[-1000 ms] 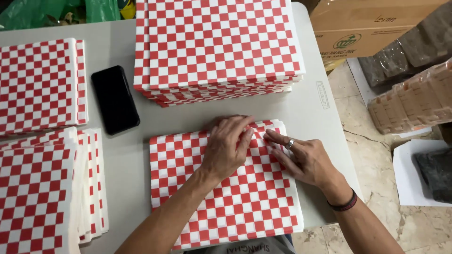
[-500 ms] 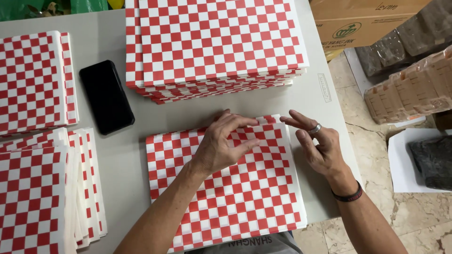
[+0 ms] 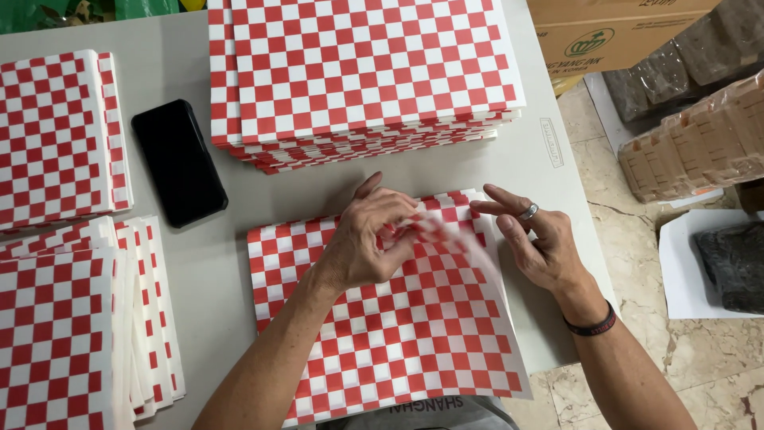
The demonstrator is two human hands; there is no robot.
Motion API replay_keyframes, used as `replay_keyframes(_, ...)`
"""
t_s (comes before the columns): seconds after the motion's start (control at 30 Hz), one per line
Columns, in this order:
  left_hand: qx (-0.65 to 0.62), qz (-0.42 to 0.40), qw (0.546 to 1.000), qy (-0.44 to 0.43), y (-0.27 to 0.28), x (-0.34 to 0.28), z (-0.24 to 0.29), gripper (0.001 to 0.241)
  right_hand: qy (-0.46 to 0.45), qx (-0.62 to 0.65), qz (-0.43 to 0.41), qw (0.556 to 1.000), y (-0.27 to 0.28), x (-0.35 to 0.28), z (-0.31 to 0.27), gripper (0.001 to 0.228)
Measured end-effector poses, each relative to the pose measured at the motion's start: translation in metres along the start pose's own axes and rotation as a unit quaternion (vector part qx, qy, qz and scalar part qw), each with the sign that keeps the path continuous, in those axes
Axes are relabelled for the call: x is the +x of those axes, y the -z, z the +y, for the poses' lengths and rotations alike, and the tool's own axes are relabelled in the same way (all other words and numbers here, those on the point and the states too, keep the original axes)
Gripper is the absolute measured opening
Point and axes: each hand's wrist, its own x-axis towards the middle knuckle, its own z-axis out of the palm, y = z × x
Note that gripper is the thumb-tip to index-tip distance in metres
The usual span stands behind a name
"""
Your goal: Folding the corners of checkered paper sheets in a stack
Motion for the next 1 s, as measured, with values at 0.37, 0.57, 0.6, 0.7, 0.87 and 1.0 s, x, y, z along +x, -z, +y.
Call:
replay_keyframes(0.37, -0.043, 0.016, 0.999, 0.026, -0.009, -0.007, -0.036, 0.059, -0.025, -0.038, -0.05, 0.998, 0.003, 0.015, -0.034, 0.042)
replay_keyframes(0.57, -0.008, 0.015, 0.998, 0.058, -0.001, 0.004, -0.001, 0.06, 0.012, -0.062, -0.077, 0.995, 0.002, 0.015, -0.034, 0.045)
replay_keyframes(0.6, 0.016, 0.016, 0.998, 0.053, -0.002, 0.004, -0.001, 0.057, 0.018, -0.044, -0.079, 0.996, 0.002, 0.015, -0.034, 0.047)
replay_keyframes(0.7, 0.027, 0.027, 0.998, 0.043, -0.007, 0.002, -0.009, 0.051, 0.018, -0.015, -0.06, 0.998, 0.004, 0.008, -0.018, 0.05)
replay_keyframes(0.87, -0.016, 0.085, 0.995, 0.047, 0.002, 0.005, 0.006, 0.025, -0.003, 0.028, 0.011, 1.0, 0.008, -0.004, 0.008, 0.055)
replay_keyframes(1.0, -0.129, 0.033, 0.989, 0.067, 0.008, 0.006, 0.001, 0.047, -0.03, 0.0, -0.028, 0.999, 0.008, 0.0, 0.008, 0.053)
